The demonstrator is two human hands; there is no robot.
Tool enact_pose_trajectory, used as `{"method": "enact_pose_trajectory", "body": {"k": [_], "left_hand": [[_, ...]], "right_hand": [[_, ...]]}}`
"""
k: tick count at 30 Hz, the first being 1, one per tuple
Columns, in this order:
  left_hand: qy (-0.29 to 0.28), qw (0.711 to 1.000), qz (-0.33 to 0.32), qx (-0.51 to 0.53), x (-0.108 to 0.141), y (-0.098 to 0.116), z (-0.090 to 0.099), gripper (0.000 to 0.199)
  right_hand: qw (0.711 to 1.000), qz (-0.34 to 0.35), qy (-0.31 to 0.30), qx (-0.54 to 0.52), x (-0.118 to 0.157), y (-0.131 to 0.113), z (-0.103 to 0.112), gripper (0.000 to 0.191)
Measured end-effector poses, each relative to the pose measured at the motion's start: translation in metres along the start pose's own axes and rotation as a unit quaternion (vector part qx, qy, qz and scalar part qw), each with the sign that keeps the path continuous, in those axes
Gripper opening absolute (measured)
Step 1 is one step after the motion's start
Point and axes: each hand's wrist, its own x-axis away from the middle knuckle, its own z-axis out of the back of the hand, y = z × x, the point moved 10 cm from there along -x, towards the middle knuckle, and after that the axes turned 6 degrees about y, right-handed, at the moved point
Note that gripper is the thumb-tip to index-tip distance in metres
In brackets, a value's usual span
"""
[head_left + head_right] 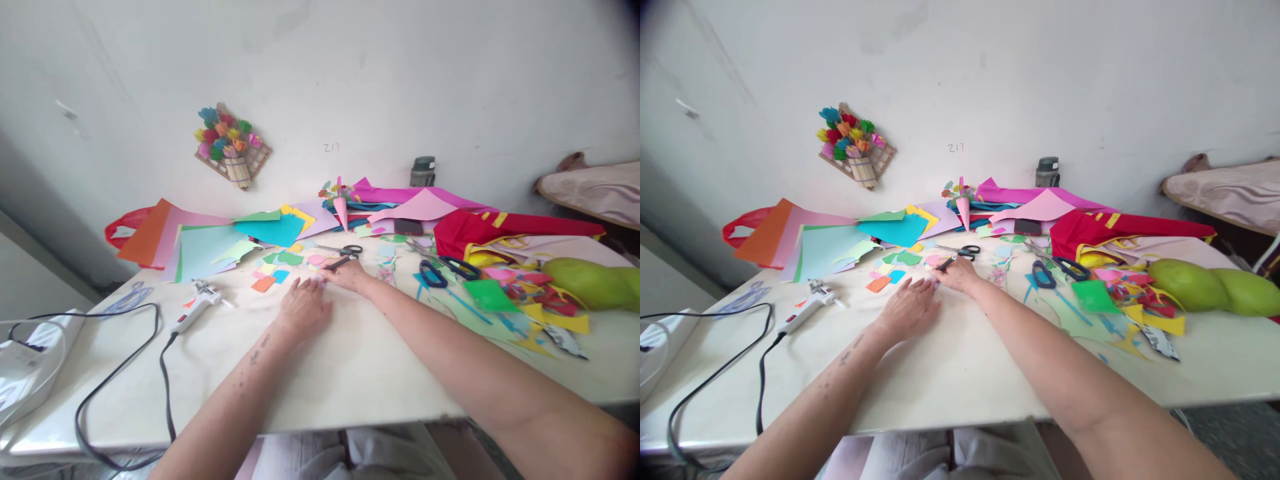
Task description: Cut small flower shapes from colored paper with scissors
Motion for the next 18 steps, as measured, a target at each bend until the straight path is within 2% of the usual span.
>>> {"method": "enact_pose_trajectory", "body": {"k": [3, 6, 8, 11, 16, 18], "left_hand": [[-0.013, 1.0, 0.006, 0.01, 0.0, 0.0, -0.002, 0.051], [-0.004, 1.0, 0.002, 0.021, 0.0, 0.0, 0.0, 0.049], [0.003, 1.0, 0.004, 0.024, -0.001, -0.001, 0.001, 0.048], [0.014, 1.0, 0.008, 0.02, -0.001, -0.001, 0.001, 0.048], [0.031, 0.999, 0.01, -0.001, -0.002, 0.0, -0.001, 0.046], [0.032, 0.999, 0.013, -0.007, -0.002, 0.001, 0.0, 0.046]], "right_hand": [[0.992, -0.018, -0.006, -0.126, 0.0, 0.004, -0.002, 0.019], [0.964, -0.076, -0.009, -0.254, 0.0, 0.015, -0.009, 0.023], [0.949, -0.104, -0.003, -0.298, -0.001, 0.021, -0.013, 0.025], [0.952, -0.115, 0.019, -0.284, -0.003, 0.027, -0.014, 0.026], [0.985, -0.092, 0.038, -0.144, -0.003, 0.025, -0.003, 0.037], [0.99, -0.086, 0.039, -0.104, -0.003, 0.022, 0.0, 0.036]]}}
